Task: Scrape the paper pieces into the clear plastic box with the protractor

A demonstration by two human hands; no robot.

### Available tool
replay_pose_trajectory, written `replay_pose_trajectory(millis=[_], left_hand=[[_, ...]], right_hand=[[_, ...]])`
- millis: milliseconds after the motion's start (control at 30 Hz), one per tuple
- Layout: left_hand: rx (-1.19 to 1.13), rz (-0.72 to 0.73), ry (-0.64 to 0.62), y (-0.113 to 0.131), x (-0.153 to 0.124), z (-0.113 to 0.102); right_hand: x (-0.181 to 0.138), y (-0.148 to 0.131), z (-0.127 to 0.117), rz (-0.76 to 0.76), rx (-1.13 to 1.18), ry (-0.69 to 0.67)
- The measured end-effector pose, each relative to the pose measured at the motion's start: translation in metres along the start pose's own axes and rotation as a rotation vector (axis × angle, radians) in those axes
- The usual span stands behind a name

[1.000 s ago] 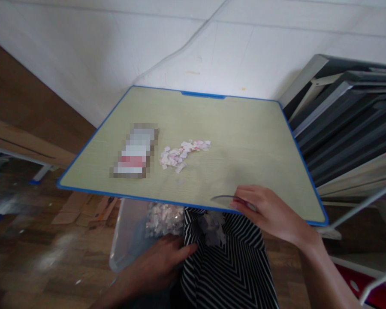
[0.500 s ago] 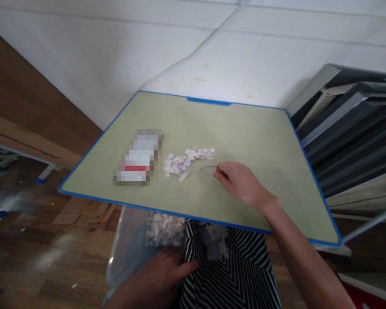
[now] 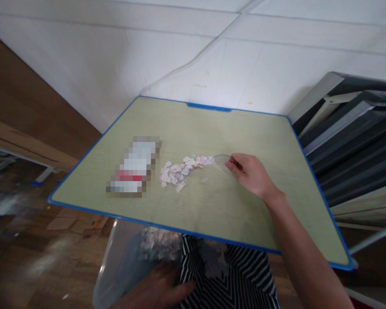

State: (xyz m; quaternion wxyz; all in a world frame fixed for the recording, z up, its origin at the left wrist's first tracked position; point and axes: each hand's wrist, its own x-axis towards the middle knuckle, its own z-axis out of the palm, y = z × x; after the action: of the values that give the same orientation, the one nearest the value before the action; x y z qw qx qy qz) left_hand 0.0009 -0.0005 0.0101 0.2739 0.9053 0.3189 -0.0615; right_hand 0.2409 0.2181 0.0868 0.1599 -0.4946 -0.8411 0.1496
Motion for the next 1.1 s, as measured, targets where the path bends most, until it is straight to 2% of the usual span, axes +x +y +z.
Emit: replay_pose_trajectory(millis=[33,167,233,333,467,633,767,833,1000,1100], left_hand=[[0.027,0.006,0.019,-0.001,0.001,0.003],[0.104,0.011,0.023,-0.002,0.002,0.012],[0.099,0.015,0.01,-0.001,0.003,0.012],[0.088,0.021,-0.017,0.0,0.002,0.01],[0.059,0.019,-0.011,0.0,0.0,0.007],[0.04,0.004,-0.04,0.001,-0.001,0.002],[0.034,0.004,-0.065,0.002,0.0,-0.002],[0.034,-0.001,-0.071,0.002,0.0,-0.003],[0.029,-0.009,-0.053,0.001,0.0,-0.002],[0.055,0.002,-0.04,0.001,-0.001,0.001]], right_hand=[[0.0,0.001,0.0,0.014,-0.016,0.01],[-0.001,0.004,-0.004,-0.032,0.057,-0.087],[-0.003,0.004,-0.006,-0.021,0.063,-0.061],[-0.006,0.003,-0.007,-0.012,0.031,-0.056],[-0.011,-0.003,-0.006,-0.091,0.103,-0.205],[-0.015,-0.008,-0.007,-0.11,0.147,-0.18],[-0.017,-0.007,-0.007,-0.181,0.18,-0.267],[-0.017,-0.006,-0.006,-0.156,0.136,-0.239],[-0.016,-0.007,-0.006,-0.07,0.063,-0.073],[-0.016,-0.011,-0.004,-0.135,0.098,-0.13]])
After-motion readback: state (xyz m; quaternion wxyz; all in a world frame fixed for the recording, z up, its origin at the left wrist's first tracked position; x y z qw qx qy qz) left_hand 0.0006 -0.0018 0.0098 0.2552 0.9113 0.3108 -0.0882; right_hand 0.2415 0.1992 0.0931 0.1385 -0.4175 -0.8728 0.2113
